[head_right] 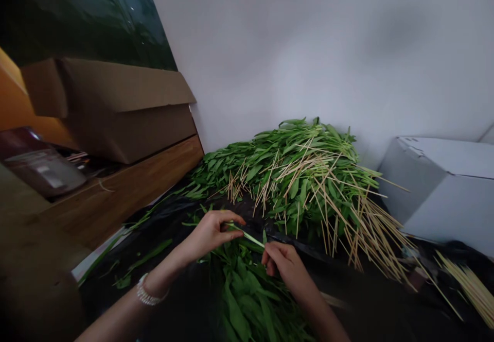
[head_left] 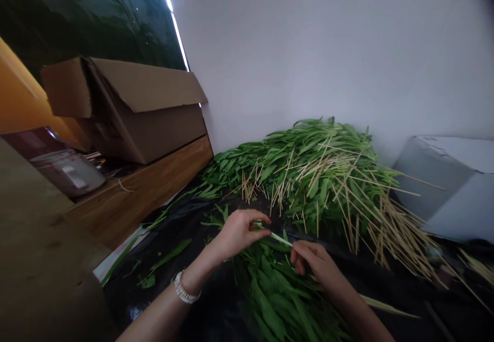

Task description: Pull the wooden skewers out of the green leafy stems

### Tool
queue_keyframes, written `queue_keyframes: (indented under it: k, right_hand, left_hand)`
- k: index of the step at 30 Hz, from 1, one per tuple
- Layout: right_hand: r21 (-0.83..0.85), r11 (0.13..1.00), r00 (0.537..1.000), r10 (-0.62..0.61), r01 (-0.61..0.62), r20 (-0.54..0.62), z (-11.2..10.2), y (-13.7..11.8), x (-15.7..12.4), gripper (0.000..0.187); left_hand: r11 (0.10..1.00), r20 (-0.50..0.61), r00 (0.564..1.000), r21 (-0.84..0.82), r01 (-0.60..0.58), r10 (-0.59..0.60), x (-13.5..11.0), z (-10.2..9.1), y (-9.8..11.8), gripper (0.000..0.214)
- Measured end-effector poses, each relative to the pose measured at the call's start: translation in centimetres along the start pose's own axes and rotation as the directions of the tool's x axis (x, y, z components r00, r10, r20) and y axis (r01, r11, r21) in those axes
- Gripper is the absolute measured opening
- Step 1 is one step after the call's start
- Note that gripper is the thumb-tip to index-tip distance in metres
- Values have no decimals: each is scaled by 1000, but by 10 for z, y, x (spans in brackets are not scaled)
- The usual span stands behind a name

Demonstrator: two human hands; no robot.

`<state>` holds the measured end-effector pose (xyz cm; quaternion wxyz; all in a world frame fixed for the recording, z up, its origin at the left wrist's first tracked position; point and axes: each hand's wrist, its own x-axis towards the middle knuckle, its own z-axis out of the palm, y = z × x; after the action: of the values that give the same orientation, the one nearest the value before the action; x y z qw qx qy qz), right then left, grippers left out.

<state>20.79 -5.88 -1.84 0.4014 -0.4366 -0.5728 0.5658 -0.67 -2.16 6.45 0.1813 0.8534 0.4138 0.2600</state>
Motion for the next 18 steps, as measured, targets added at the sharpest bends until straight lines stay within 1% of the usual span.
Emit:
queue_keyframes:
  k: [3,5,8,10,12,14,16,18]
  right_hand:
    - [-31,1000,1000,-4,5,26,1,-5,-1,47]
    - [-47,999,999,-7,9,40,0,-7,-1,47]
    - [-131,991,1000,-25,23,-13,-2,-8,-3,43]
    - [-261,964,995,-74,52,-74,-3,-9,-4,39]
    - [-404,907,982,-167,118,-89,-2,-10,-5,36]
    - [-485,857,970,-236,176,-65,0,-11,-6,37]
    - [-491,851,972,-234,188,-34,2,-11,-7,38]
    - [-485,857,977,-211,175,-20,2,-10,-6,38]
  left_hand:
    - [978,103,988,160,-131,116,2,8,-4,16]
    - [948,146,977,256,-190,156,2,9,-6,16]
    - [904,177,969,362,-229,174,0,9,-6,13]
    - [884,178,970,409,-227,166,-2,10,-4,10]
    - [881,160,975,425,-208,153,-3,14,-3,8]
    - [913,95,988,379,-150,122,-2,19,-3,10]
    - [968,2,999,247,-50,51,2,23,-7,12]
    - [993,-97,992,78,88,-80,8,21,-18,14]
